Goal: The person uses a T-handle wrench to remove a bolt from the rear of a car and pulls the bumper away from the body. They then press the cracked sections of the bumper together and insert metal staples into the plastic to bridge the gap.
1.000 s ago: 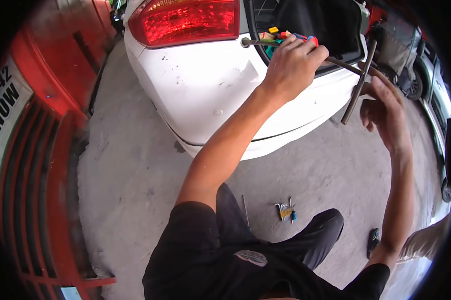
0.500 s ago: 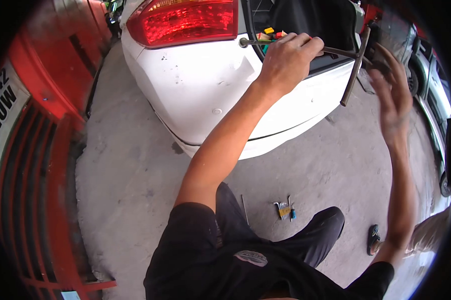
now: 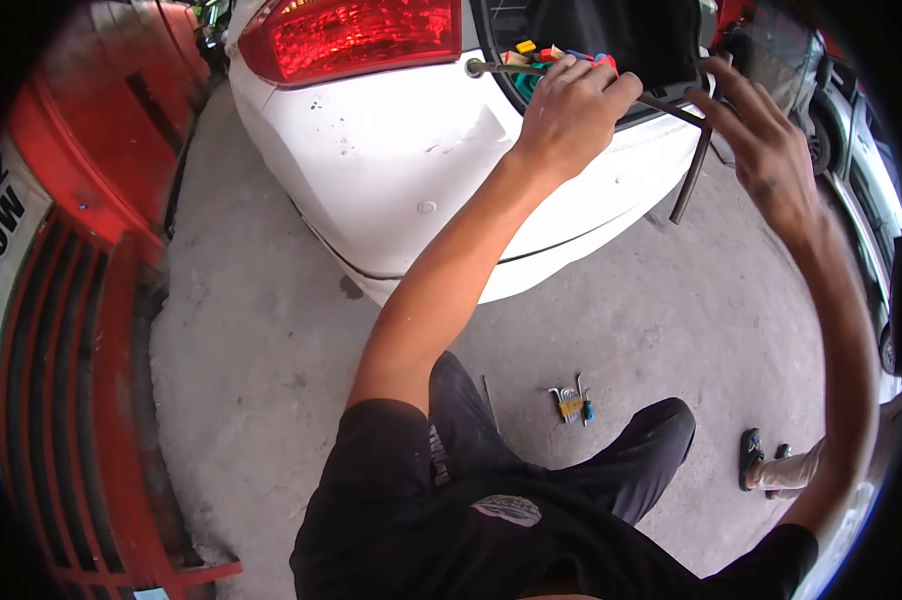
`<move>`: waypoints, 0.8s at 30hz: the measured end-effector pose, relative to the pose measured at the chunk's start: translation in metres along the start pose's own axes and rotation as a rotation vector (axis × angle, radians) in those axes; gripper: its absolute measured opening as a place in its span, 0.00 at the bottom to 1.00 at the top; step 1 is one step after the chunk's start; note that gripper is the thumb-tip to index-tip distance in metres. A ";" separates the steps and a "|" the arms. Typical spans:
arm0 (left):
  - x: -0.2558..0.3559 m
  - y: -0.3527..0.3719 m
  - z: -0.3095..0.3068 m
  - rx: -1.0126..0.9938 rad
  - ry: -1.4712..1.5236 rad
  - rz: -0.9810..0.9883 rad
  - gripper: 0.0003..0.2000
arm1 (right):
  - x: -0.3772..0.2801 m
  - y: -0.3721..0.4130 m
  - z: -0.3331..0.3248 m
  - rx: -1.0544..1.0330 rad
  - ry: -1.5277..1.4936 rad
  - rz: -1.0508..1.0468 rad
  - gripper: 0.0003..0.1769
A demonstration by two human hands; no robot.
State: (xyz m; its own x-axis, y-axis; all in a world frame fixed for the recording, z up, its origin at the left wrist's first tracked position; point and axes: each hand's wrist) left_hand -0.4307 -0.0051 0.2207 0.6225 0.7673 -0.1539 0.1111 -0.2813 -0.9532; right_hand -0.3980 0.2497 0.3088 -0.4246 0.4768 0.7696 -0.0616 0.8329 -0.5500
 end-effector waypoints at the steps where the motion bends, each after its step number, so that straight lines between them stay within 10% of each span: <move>1: -0.001 -0.002 0.000 0.011 -0.001 0.007 0.08 | -0.005 0.002 -0.005 0.003 0.012 -0.004 0.17; 3: -0.002 -0.003 -0.003 0.026 -0.033 -0.005 0.04 | -0.032 0.006 -0.022 0.242 -0.906 0.996 0.23; 5: -0.001 -0.001 -0.005 0.022 -0.007 0.011 0.03 | -0.040 -0.007 -0.042 -0.143 -1.342 1.295 0.30; 9: 0.003 -0.004 -0.006 0.023 0.008 -0.008 0.03 | -0.050 -0.023 -0.039 -0.383 -1.574 1.180 0.26; 15: 0.005 -0.005 -0.006 0.056 -0.018 -0.014 0.05 | -0.003 -0.005 0.015 -0.006 -0.058 0.091 0.26; 17: 0.003 -0.007 -0.008 0.038 -0.040 -0.013 0.05 | -0.019 0.000 0.008 -0.048 -0.034 0.152 0.21; 20: -0.002 -0.013 -0.017 -0.028 -0.043 -0.056 0.05 | -0.040 0.005 -0.002 0.228 -0.904 1.045 0.26; 21: -0.001 -0.012 -0.016 -0.019 -0.033 -0.049 0.04 | -0.035 0.002 -0.004 0.222 -0.910 1.041 0.26; 24: 0.004 -0.006 -0.009 -0.012 -0.026 -0.034 0.04 | -0.044 -0.025 -0.030 -0.303 -1.605 1.220 0.32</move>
State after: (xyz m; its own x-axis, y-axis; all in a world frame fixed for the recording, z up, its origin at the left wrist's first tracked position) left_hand -0.4220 -0.0053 0.2281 0.5979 0.7912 -0.1280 0.1418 -0.2616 -0.9547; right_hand -0.3507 0.2166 0.2985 -0.3831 0.2254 -0.8958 0.8646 0.4289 -0.2618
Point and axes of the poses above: each hand's wrist, its own y-axis away from the middle knuckle, its own z-axis out of the palm, x = y × z, and after that the axes turned 1 degree about y, right-handed
